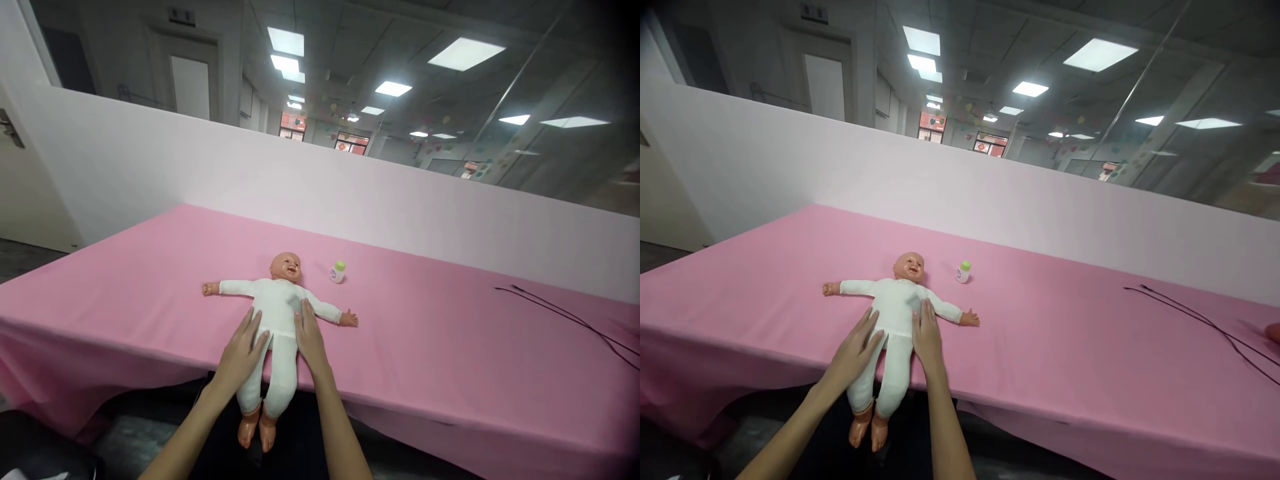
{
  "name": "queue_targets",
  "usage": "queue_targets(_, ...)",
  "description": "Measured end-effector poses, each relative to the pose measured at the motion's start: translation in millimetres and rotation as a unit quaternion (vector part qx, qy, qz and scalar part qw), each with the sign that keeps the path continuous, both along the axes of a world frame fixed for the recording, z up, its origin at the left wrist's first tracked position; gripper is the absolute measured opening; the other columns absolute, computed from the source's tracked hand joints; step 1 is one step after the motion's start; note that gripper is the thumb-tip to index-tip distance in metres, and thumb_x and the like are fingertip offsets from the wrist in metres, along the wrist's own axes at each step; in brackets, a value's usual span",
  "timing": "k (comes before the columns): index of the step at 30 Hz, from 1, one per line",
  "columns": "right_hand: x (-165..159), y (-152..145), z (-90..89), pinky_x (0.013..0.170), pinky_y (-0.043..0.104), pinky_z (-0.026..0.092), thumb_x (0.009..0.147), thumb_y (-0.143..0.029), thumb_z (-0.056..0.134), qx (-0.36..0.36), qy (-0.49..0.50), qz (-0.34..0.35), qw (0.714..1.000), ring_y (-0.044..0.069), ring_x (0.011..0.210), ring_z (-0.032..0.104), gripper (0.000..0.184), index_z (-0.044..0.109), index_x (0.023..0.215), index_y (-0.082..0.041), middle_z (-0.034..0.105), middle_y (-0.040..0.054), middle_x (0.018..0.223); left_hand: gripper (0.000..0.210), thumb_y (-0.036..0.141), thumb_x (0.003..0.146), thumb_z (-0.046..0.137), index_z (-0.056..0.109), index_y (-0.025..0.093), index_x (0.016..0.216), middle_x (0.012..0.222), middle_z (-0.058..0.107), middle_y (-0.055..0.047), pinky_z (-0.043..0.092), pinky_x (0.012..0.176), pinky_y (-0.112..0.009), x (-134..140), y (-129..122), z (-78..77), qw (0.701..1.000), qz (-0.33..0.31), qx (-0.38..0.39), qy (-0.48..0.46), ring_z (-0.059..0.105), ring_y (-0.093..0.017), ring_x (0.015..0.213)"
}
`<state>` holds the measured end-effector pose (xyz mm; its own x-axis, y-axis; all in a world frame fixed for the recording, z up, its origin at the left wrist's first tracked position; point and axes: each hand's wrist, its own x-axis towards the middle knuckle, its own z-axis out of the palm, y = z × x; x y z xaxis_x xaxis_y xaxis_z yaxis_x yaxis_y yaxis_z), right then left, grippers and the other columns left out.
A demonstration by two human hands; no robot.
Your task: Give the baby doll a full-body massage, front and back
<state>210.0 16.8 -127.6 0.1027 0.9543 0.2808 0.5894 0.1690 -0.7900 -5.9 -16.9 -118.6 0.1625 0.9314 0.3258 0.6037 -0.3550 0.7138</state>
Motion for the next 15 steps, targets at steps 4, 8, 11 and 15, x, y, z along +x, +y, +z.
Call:
queue_targets(4, 5.4, -1.1, 5.8, 0.129, 0.047, 0.023, 0.102, -0.059, 0.042, 0.013, 0.014, -0.008, 1.0, 0.027, 0.155, 0.032, 0.067, 0.047, 0.156, -0.019, 0.038, 0.0097, 0.166, 0.05, 0.027, 0.103, 0.054, 0.051, 0.03, 0.153, 0.153, 0.054, -0.011, 0.051, 0.112, -0.044, -26.0, -71.1, -37.2, 0.977, -0.021, 0.206, 0.059, 0.054, -0.029, 0.14)
queue_targets(8, 47.3, 5.3, 19.3, 0.121, 0.052, 0.032, 0.098, -0.054, 0.046, 0.076, -0.046, -0.131, 0.987, 0.034, 0.145, 0.044, 0.063, 0.059, 0.143, -0.012, 0.053, 0.0191, 0.152, 0.04, 0.019, 0.094, 0.068, 0.069, 0.028, 0.133, 0.105, 0.07, -0.008, 0.061, 0.087, -0.03, -50.5, -104.9, -86.4, 0.94, -0.045, 0.335, 0.051, 0.071, -0.021, 0.097)
queue_targets(11, 90.1, 9.5, 23.9, 0.11, 0.056, 0.037, 0.095, -0.056, 0.043, 0.072, -0.121, -0.278, 0.95, 0.042, 0.136, 0.046, 0.065, 0.06, 0.135, -0.008, 0.056, 0.0264, 0.145, 0.032, 0.023, 0.097, 0.066, 0.07, 0.024, 0.129, 0.102, 0.07, -0.009, 0.061, 0.078, -0.024, -55.1, -103.3, -105.3, 0.941, -0.083, 0.319, 0.069, 0.072, -0.017, 0.088)
queue_targets(15, 120.8, 10.2, 22.1, 0.08, 0.043, 0.044, 0.095, -0.063, 0.036, -0.036, -0.162, -0.253, 0.953, 0.033, 0.09, 0.06, 0.053, 0.064, 0.09, -0.019, 0.069, 0.0173, 0.089, 0.033, 0.025, 0.099, 0.065, 0.069, 0.027, 0.132, 0.105, 0.072, -0.008, 0.06, 0.077, -0.021, -47.1, -94.7, -108.4, 0.945, -0.097, 0.308, 0.048, 0.073, -0.015, 0.085)
